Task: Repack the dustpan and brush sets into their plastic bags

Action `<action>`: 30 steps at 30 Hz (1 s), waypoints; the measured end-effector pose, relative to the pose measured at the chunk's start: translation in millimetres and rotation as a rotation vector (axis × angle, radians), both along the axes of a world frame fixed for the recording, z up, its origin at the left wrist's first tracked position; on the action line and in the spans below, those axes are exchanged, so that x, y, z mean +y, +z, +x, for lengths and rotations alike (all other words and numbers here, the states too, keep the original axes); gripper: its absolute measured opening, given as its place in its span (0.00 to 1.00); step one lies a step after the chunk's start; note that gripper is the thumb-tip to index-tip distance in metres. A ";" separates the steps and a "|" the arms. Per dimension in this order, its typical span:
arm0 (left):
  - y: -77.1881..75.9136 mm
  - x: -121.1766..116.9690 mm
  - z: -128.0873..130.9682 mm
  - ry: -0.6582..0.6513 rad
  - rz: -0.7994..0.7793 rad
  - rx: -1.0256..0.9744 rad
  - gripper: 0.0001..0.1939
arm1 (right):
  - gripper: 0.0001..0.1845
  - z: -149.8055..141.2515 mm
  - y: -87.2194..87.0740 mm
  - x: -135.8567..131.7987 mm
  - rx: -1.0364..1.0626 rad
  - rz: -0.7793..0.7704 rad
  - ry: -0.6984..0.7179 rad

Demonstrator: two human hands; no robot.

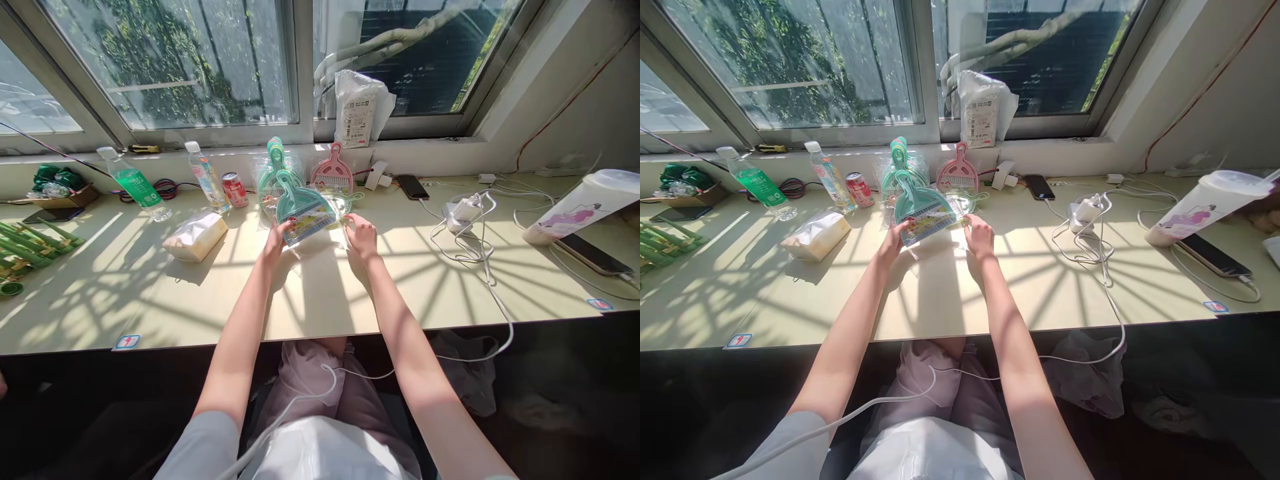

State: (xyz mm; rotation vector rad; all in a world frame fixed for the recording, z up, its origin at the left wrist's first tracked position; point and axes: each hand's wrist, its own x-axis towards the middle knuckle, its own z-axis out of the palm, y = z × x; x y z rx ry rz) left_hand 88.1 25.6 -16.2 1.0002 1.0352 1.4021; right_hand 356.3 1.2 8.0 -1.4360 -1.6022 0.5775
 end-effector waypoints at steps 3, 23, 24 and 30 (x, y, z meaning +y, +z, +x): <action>-2.8 4.4 -13.0 -0.029 -0.067 -0.001 0.16 | 0.31 -0.9 -3.3 -1.5 -0.124 0.179 0.075; 5.0 -29.0 1.5 -0.452 -0.098 0.120 0.38 | 0.26 -12.7 -42.2 21.4 0.500 -0.076 0.023; 5.6 -28.7 0.1 -0.460 -0.094 0.138 0.39 | 0.26 -11.3 -44.9 24.6 0.517 -0.111 0.016; 15.4 -30.0 5.1 -0.512 0.093 0.199 0.60 | 0.28 -2.3 -53.1 37.7 0.596 -0.064 -0.258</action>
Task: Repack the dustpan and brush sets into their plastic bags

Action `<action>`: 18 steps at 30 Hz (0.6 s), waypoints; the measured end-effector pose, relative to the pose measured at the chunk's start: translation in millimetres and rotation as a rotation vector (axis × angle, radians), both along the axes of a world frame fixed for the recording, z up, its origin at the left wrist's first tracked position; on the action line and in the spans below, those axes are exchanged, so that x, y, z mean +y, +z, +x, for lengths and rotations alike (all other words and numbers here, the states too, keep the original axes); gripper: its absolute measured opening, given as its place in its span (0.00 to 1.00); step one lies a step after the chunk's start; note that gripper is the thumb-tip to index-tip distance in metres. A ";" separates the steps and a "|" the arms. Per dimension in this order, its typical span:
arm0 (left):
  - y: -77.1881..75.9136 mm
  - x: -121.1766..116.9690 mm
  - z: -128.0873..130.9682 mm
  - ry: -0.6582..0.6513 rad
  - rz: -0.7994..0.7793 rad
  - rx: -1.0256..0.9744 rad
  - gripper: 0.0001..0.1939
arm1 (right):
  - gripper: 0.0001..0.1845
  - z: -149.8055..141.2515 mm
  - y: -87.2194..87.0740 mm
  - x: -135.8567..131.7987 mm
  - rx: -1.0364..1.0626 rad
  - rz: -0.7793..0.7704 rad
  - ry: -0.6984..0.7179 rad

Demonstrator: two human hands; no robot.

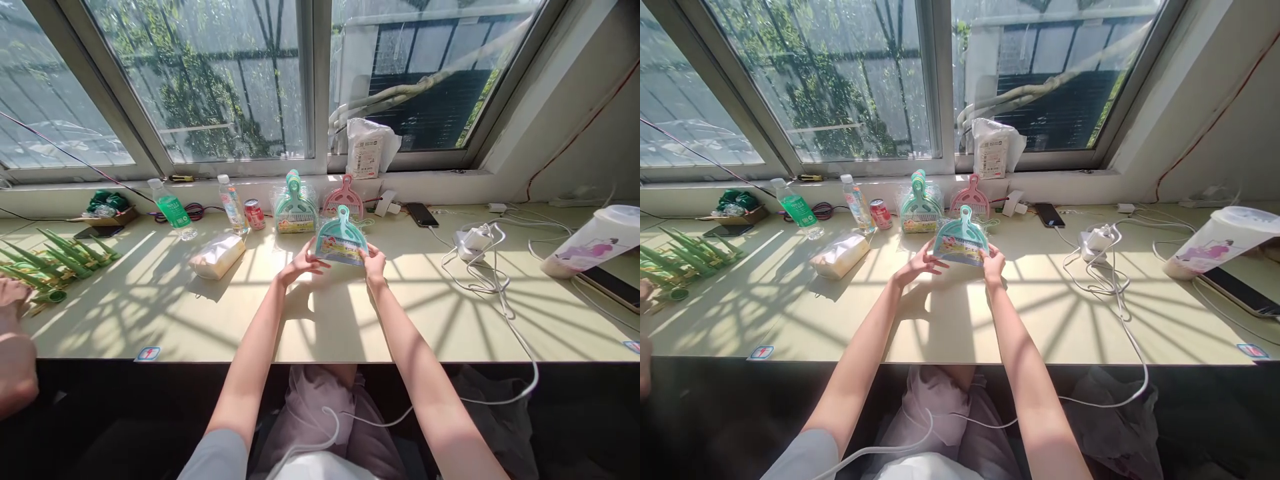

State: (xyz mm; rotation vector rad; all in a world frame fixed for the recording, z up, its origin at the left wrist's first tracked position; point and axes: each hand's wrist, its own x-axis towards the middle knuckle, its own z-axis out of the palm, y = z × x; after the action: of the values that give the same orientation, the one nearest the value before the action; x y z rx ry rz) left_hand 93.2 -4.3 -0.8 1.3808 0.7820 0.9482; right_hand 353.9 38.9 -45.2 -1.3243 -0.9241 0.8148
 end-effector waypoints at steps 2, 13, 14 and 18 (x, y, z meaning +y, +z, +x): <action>-0.8 0.4 9.0 0.090 0.068 0.078 0.63 | 0.30 0.4 1.6 -1.3 0.011 0.022 -0.064; -10.3 26.3 -29.8 0.848 0.052 0.491 0.06 | 0.17 -62.2 26.2 -20.5 -0.136 0.154 0.056; -5.2 32.4 -39.7 0.877 0.057 0.495 0.03 | 0.15 -71.3 29.5 -14.2 -0.177 0.154 0.063; 17.1 61.7 -75.5 0.988 0.132 0.612 0.02 | 0.10 -106.0 46.9 28.8 -0.334 0.171 0.121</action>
State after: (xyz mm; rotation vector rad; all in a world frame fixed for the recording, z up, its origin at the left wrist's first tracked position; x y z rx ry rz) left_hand 17.7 57.3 16.2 1.4034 2.0042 1.3334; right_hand 248.0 67.7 1.7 -1.2836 -1.3190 0.5988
